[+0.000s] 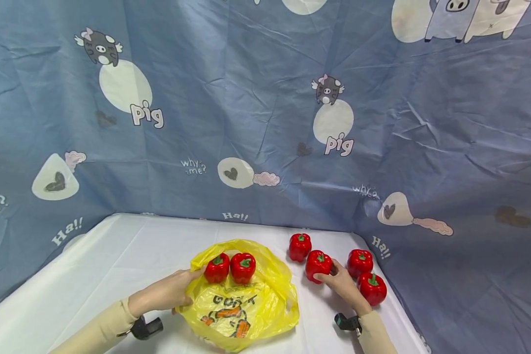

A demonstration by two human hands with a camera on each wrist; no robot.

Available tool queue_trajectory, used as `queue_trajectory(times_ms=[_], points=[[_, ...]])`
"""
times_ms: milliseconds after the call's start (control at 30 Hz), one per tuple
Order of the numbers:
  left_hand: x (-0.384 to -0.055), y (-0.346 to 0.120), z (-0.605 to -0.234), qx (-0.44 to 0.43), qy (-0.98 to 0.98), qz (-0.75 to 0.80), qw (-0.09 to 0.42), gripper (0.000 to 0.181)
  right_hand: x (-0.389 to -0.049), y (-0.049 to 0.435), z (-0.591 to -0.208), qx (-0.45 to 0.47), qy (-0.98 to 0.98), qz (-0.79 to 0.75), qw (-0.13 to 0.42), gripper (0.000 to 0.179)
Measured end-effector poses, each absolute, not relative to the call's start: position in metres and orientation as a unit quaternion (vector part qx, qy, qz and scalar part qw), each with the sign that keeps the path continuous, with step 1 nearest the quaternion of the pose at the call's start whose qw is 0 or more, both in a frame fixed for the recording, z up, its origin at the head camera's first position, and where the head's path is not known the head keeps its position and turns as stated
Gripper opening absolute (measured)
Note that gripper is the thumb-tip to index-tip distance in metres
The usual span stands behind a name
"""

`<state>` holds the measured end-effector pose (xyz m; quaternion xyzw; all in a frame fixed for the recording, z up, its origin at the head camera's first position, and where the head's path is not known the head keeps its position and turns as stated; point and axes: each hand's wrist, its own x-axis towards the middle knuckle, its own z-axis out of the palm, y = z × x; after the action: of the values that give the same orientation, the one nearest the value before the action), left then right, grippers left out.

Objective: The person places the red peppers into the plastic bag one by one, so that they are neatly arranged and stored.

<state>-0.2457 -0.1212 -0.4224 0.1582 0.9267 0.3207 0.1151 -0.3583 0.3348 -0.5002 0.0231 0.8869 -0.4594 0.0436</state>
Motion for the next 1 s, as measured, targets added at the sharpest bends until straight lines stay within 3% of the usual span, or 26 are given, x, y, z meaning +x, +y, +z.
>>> queue_trajectory(times_ms=[633, 1000], points=[[-0.246, -0.118, -0.420, 0.157, 0.925, 0.324, 0.122, 0.080, -0.343, 0.304, -0.468, -0.029, 0.858, -0.510, 0.050, 0.094], [-0.247, -0.119, -0.421, 0.160, 0.927, 0.319, 0.119, 0.079, -0.336, 0.282, -0.459, -0.073, 0.832, -0.548, 0.054, 0.072]])
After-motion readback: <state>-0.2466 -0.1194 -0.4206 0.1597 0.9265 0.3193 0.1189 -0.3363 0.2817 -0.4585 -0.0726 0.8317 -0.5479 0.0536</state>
